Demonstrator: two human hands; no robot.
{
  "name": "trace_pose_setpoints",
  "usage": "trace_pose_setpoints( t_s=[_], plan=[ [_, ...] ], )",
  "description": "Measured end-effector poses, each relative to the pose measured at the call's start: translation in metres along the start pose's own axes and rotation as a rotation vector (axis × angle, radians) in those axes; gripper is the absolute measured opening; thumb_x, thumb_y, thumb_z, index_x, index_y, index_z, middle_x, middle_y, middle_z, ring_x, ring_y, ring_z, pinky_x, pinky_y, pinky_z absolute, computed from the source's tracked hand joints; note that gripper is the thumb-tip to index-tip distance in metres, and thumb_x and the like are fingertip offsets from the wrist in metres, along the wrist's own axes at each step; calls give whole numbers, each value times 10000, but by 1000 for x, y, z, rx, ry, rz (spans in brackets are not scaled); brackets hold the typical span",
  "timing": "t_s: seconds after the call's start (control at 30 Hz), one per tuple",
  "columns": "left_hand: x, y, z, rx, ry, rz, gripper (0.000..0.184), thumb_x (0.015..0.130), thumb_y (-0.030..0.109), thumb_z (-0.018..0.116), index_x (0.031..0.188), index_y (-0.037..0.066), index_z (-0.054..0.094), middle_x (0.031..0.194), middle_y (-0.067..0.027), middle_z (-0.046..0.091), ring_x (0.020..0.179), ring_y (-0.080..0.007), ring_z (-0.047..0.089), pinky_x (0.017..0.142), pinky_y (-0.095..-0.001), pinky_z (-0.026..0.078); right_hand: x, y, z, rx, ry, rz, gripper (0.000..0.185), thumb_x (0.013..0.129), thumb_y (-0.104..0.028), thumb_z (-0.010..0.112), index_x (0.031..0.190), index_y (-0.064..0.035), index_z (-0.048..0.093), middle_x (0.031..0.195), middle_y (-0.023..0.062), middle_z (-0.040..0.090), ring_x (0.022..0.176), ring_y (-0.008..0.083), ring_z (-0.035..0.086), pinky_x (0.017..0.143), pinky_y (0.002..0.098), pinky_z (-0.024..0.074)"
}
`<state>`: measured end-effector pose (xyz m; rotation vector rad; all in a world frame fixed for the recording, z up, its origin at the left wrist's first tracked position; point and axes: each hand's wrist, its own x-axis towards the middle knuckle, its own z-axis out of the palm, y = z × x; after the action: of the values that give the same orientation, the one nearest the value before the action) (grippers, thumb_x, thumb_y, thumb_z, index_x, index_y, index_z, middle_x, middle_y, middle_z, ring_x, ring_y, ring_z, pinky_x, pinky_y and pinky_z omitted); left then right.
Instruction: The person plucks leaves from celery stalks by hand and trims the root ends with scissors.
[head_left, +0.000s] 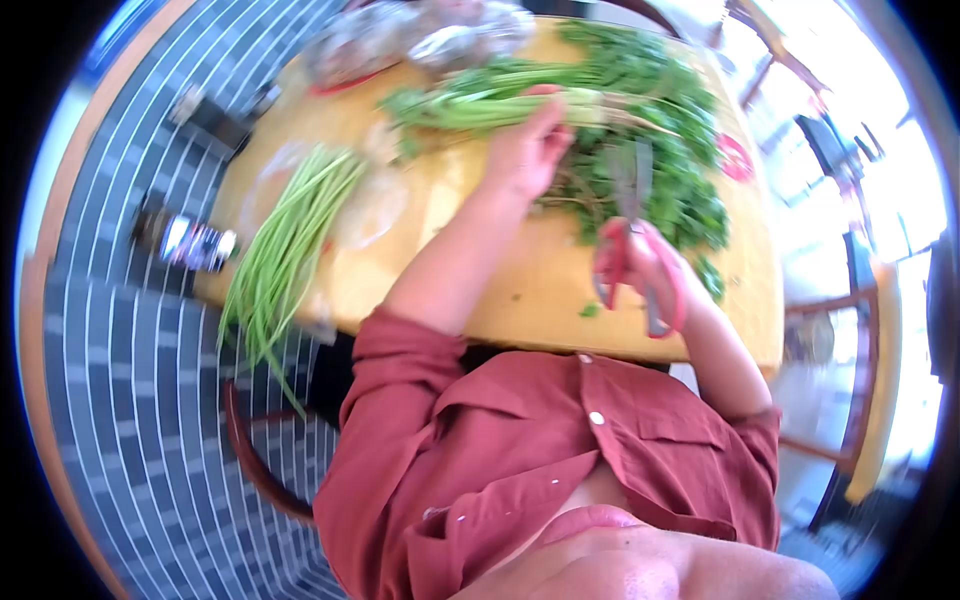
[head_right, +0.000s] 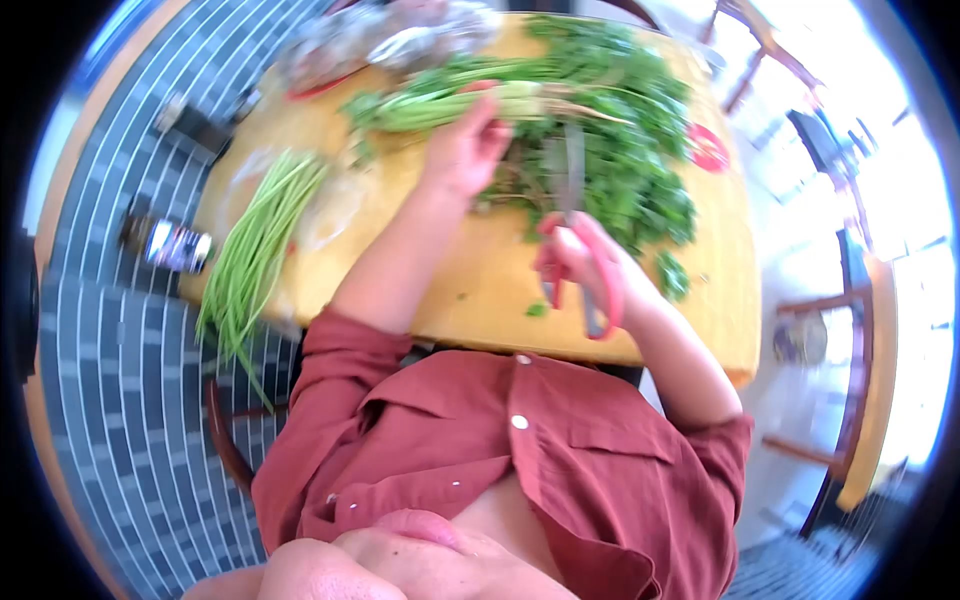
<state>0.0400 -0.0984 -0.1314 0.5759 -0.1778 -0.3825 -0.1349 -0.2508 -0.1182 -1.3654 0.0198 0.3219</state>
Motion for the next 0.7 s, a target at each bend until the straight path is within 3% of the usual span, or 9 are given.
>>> trace_pose_setpoints(
  t_s=[0.1,0.33,0.57,0.7],
  plan=[
    [-4,-1,3,58,5,32,235,833,62,680,1054,90,606,806,-8,621,676,-99,586,573,-206,504,1,-1,7,-1,4,86,332,986,-330,437,1145,-38,447,871,96,568,746,193,579,605,324,508],
    [-14,-9,13,116,35,61,226,827,47,680,1038,84,609,831,-13,626,650,-86,583,570,-199,510,23,-15,22,25,142,39,401,928,-443,530,916,-46,476,757,57,563,606,139,546,547,274,451],
    [-19,-16,20,212,37,70,207,850,47,642,1051,40,591,821,-40,611,641,-119,550,566,-245,467,40,-23,17,78,164,45,418,919,-468,534,869,-54,507,756,51,561,640,133,542,563,268,452],
    [-17,-15,17,237,30,71,180,843,35,638,1019,23,603,810,-45,615,637,-123,551,558,-247,462,39,-26,15,106,194,71,412,903,-467,564,886,-57,518,755,39,556,688,130,545,638,289,468]
  ],
)
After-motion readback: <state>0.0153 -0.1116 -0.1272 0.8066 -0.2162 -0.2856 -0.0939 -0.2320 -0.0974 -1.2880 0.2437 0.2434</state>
